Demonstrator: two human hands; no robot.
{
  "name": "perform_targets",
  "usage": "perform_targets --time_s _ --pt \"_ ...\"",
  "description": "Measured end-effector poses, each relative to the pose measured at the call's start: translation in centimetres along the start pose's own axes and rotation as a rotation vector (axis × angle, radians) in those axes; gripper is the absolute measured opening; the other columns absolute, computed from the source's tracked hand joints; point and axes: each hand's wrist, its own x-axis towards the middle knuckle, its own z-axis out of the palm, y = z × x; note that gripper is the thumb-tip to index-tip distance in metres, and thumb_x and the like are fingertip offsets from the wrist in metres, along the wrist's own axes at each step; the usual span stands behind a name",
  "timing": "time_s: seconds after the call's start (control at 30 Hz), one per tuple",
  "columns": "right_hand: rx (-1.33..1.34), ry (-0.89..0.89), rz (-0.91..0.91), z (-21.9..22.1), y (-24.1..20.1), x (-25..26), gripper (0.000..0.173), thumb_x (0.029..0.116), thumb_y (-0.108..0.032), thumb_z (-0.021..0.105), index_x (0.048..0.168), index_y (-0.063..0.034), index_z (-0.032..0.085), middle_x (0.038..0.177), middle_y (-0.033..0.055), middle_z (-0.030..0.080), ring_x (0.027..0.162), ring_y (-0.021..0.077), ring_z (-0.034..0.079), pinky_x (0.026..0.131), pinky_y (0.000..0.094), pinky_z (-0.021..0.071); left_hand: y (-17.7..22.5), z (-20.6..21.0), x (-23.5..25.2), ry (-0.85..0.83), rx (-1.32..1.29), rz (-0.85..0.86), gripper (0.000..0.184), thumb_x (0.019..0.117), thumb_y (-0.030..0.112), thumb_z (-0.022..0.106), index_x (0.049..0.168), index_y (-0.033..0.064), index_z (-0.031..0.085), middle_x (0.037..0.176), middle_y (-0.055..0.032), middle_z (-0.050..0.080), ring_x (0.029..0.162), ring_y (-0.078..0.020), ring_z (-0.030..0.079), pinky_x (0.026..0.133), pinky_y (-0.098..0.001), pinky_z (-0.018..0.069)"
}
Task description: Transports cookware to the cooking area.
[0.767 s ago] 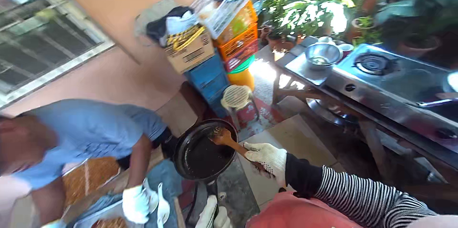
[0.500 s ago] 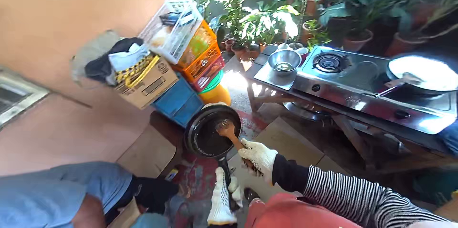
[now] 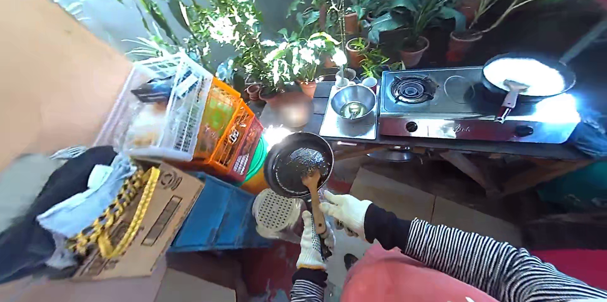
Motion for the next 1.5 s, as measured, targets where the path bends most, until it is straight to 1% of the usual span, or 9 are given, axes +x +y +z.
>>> perform_targets --time_s 0.1,0.17,0.3,0.37,0.43,0.77,1.13,1.37,1.5 --pt "-0.008 0.214 -0.056 -3.7 -1.7 1.4 0.052 0.1084 -0.048 0.046 0.143 -0.0129 0.061 0.126 0.0173 0.069 0.110 0.0308 0.068 0.095 0.0558 0.0542 2.6 -1.1 3.9 -0.147 -0.027 -0.021 0.082 0.0984 0.077 0.008 0.084 0.0121 0.055 0.048 -0.0003 0.048 0.035 -0.0127 0.049 0.035 -0.0285 0.0462" --pt "0.096 0.392 0.015 -7.1 -2.1 3.3 0.048 0.1094 -0.044 0.045 0.129 -0.0060 0.066 0.117 0.0180 0.068 0.101 0.0303 0.068 0.088 0.0531 0.0551 4.1 -1.2 6.4 -0.167 -0.020 -0.038 0.083 0.0976 0.078 0.006 0.076 0.0122 0.053 0.047 -0.0011 0.046 0.035 -0.0139 0.048 0.035 -0.0296 0.0454" --pt "0.129 0.607 0.113 -15.3 -0.7 10.6 0.045 0.1107 -0.039 0.045 0.146 -0.0122 0.054 0.130 0.0202 0.064 0.102 0.0343 0.070 0.087 0.0545 0.0592 6.7 -1.3 12.0 -0.146 0.060 -0.052 0.083 0.0981 0.078 0.009 0.079 0.0106 0.053 0.047 -0.0029 0.045 0.035 -0.0160 0.048 0.035 -0.0320 0.0457" --pt "-0.033 0.607 0.160 -19.4 0.4 15.6 0.058 0.1102 -0.042 0.044 0.163 -0.0201 0.033 0.155 0.0207 0.049 0.135 0.0388 0.056 0.110 0.0606 0.0461 7.9 -0.4 14.3 -0.114 0.072 -0.075 0.085 0.0970 0.079 0.008 0.080 0.0098 0.054 0.047 -0.0033 0.045 0.034 -0.0159 0.047 0.033 -0.0309 0.0441" --pt "-0.126 0.610 0.206 -22.9 0.8 20.4 0.069 0.1086 -0.049 0.043 0.167 -0.0203 0.021 0.161 0.0228 0.041 0.149 0.0421 0.040 0.121 0.0636 0.0306 9.0 0.3 16.8 -0.098 0.087 -0.099 0.085 0.0964 0.079 0.007 0.077 0.0098 0.053 0.047 -0.0038 0.045 0.034 -0.0168 0.047 0.034 -0.0315 0.0438" --pt "0.194 0.631 0.363 -28.6 -2.2 32.4 0.069 0.1029 -0.032 0.064 0.158 -0.0016 0.035 0.150 0.0246 0.052 0.141 0.0343 0.050 0.118 0.0499 0.0393 13.9 0.7 25.4 -0.111 0.107 -0.246 0.085 0.0953 0.082 0.011 0.072 0.0113 0.052 0.046 -0.0027 0.046 0.035 -0.0148 0.049 0.035 -0.0291 0.0451" --pt "-0.032 0.743 0.554 -29.6 -2.9 30.5 0.050 0.1070 -0.017 0.047 0.157 -0.0109 0.044 0.151 0.0216 0.053 0.143 0.0361 0.048 0.118 0.0576 0.0361 19.0 0.0 32.6 -0.151 0.296 -0.371 0.084 0.0997 0.076 0.009 0.089 0.0057 0.054 0.048 -0.0064 0.047 0.035 -0.0176 0.049 0.033 -0.0308 0.0452" --pt "-0.254 0.689 0.670 -28.6 -1.0 33.4 0.052 0.1091 -0.020 0.041 0.160 -0.0130 0.036 0.150 0.0194 0.055 0.142 0.0346 0.051 0.118 0.0551 0.0386 20.6 0.2 35.0 -0.122 0.411 -0.467 0.079 0.1043 0.069 0.011 0.090 0.0045 0.054 0.048 -0.0076 0.045 0.034 -0.0192 0.046 0.033 -0.0329 0.0426" --pt "-0.183 0.642 0.591 -27.2 -2.2 34.1 0.048 0.1083 -0.022 0.043 0.156 -0.0152 0.045 0.153 0.0165 0.054 0.145 0.0321 0.047 0.120 0.0553 0.0349 20.7 -1.0 35.8 -0.161 0.417 -0.486 0.077 0.1047 0.069 0.013 0.095 0.0054 0.055 0.050 -0.0070 0.046 0.035 -0.0181 0.046 0.034 -0.0317 0.0423"
